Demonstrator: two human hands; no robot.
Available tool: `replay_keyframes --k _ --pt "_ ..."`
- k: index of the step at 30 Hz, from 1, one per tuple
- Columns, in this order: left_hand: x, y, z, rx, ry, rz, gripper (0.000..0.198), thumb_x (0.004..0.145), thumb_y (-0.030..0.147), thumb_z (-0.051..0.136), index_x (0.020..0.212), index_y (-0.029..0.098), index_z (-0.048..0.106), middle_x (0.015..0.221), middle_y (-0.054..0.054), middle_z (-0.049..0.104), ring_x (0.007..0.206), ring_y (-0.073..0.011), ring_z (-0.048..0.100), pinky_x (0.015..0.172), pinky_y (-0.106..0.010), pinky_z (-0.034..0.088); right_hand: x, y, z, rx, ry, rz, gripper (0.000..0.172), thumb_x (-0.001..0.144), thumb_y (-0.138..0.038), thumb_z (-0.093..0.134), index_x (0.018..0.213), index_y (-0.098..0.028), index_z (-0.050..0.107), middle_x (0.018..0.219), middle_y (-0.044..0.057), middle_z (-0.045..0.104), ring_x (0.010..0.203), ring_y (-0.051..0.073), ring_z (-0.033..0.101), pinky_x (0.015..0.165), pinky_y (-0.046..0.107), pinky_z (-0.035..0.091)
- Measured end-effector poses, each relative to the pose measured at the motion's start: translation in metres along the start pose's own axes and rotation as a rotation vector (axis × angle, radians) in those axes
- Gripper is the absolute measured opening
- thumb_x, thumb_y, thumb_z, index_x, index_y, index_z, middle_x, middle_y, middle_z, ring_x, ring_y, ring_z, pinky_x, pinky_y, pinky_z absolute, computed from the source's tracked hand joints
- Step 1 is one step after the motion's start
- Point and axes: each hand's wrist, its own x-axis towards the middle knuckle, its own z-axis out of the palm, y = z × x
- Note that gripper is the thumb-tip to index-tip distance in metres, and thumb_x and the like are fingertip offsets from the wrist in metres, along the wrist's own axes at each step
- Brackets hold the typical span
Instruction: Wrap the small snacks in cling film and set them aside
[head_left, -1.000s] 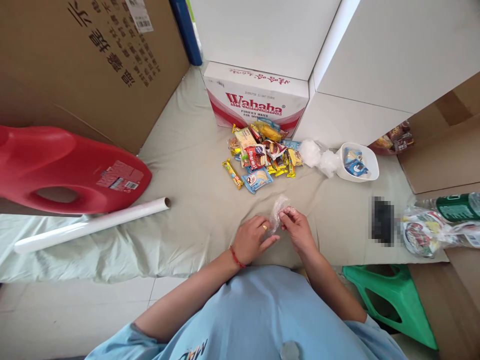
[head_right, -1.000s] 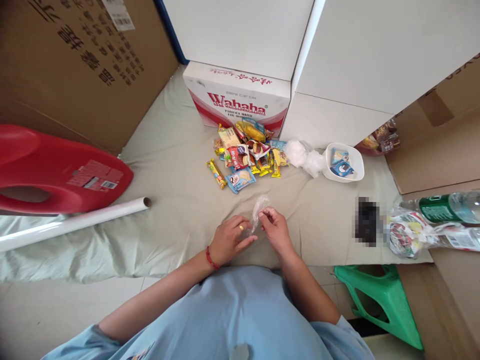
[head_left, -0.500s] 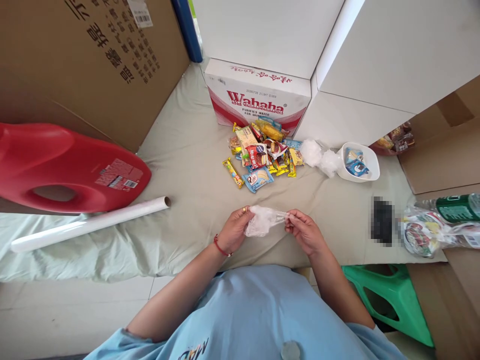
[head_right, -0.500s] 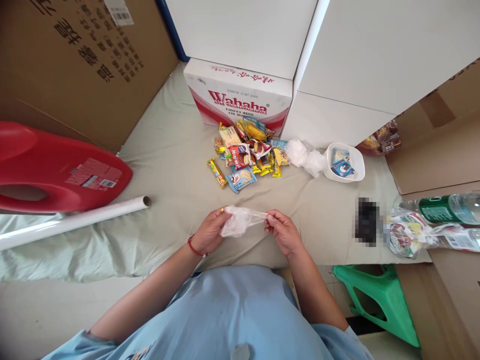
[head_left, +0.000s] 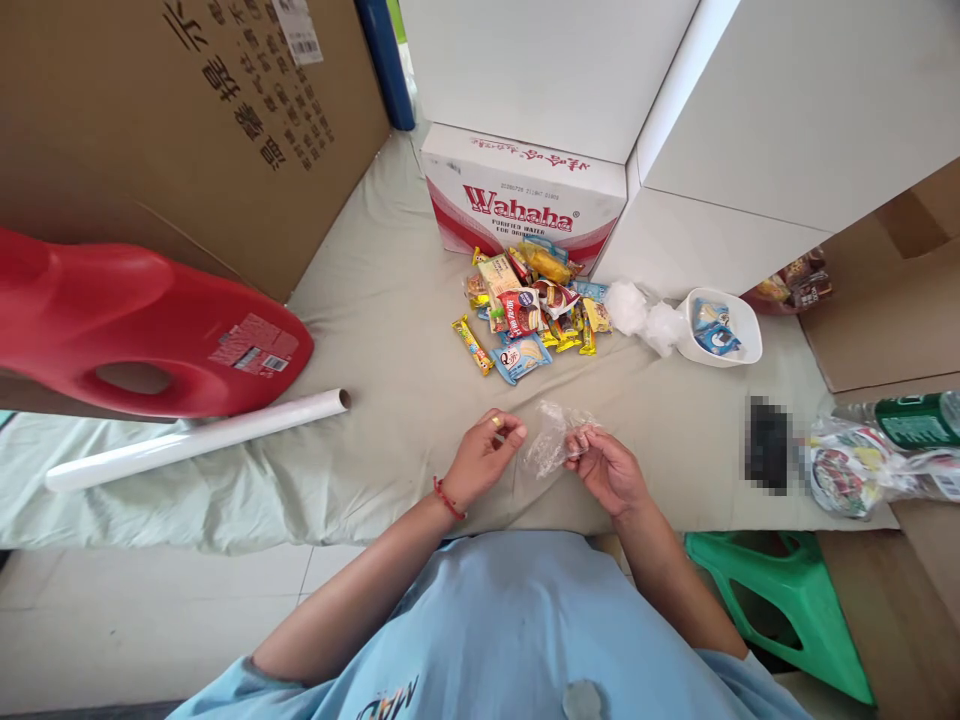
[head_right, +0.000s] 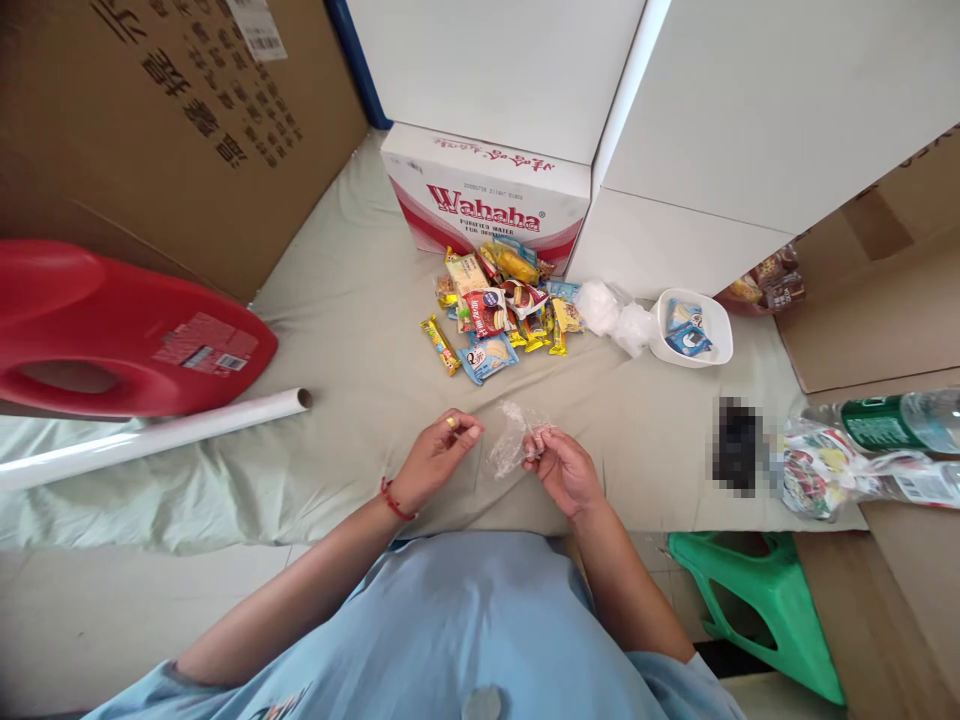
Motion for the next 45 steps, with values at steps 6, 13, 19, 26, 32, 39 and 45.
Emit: replay_keyframes --k 6,13,19,26,32,39,45 --pt "0.019 0.006 0.033 -0.090 0.095 -0.004 0.031 0.078 0.047 0.078 0.083 0.019 0.067 0.087 -0.001 0.060 0.071 -0.0135 0.052 0.069 -0.029 0.044 -0.005 0.002 0.004 0.008 -0.067 -0.016 0.025 0.086 -0.032 0.072 0.068 -0.018 0.063 0.075 0.003 0.053 0.072 0.015 0.051 0.065 0.026 0.050" --pt "0.019 0.004 0.015 -0.289 0.045 -0.051 0.040 0.077 0.054 0.080 0.074 0.018 0.063 0.074 0.002 0.060 0.072 -0.0127 0.053 0.070 -0.026 0.043 -0.016 -0.006 -0.013 0.057 0.133 -0.121 0.022 0.081 -0.028 0.075 0.069 -0.019 0.059 0.074 -0.001 0.048 0.066 0.012 0.047 0.060 0.023 0.046" --pt "0.005 0.003 -0.005 -0.479 0.065 -0.055 0.042 0.079 0.057 0.079 0.075 0.019 0.061 0.088 -0.002 0.068 0.087 -0.0164 0.063 0.083 -0.030 0.049 -0.028 -0.009 -0.035 -0.258 0.184 -0.056 0.028 0.084 -0.045 0.079 0.079 -0.020 0.067 0.083 0.002 0.059 0.073 0.013 0.052 0.063 0.024 0.047" --pt "-0.006 0.012 -0.007 -0.404 -0.042 0.061 0.033 0.084 0.050 0.080 0.078 0.020 0.068 0.105 -0.007 0.071 0.108 -0.0218 0.066 0.099 -0.035 0.049 -0.024 -0.046 -0.043 -0.645 0.252 -0.253 0.067 0.081 -0.062 0.079 0.136 -0.030 0.058 0.132 0.008 0.063 0.125 0.023 0.057 0.104 0.038 0.050" --pt "-0.004 0.011 0.004 -0.522 0.083 -0.118 0.044 0.082 0.062 0.076 0.086 0.021 0.059 0.091 0.001 0.066 0.073 -0.0148 0.070 0.076 -0.032 0.059 0.006 -0.020 -0.016 -0.589 0.239 -0.079 0.081 0.065 -0.052 0.092 0.134 -0.028 0.057 0.108 0.005 0.066 0.091 0.019 0.065 0.075 0.033 0.058" --pt "0.001 0.000 -0.002 -0.516 0.377 -0.240 0.045 0.077 0.058 0.078 0.080 0.023 0.050 0.062 0.008 0.056 0.051 -0.0101 0.056 0.052 -0.023 0.050 0.008 -0.020 -0.003 -0.455 0.246 -0.230 0.052 0.069 -0.044 0.090 0.114 -0.027 0.067 0.104 0.000 0.062 0.072 0.010 0.058 0.063 0.025 0.054" --pt "0.008 -0.001 0.002 -0.625 0.426 -0.336 0.047 0.078 0.058 0.074 0.087 0.024 0.043 0.073 0.007 0.060 0.055 -0.0098 0.061 0.052 -0.022 0.051 -0.003 -0.017 0.000 -0.568 0.256 -0.245 0.036 0.080 -0.054 0.080 0.090 -0.022 0.066 0.082 0.000 0.062 0.066 0.012 0.057 0.057 0.025 0.050"
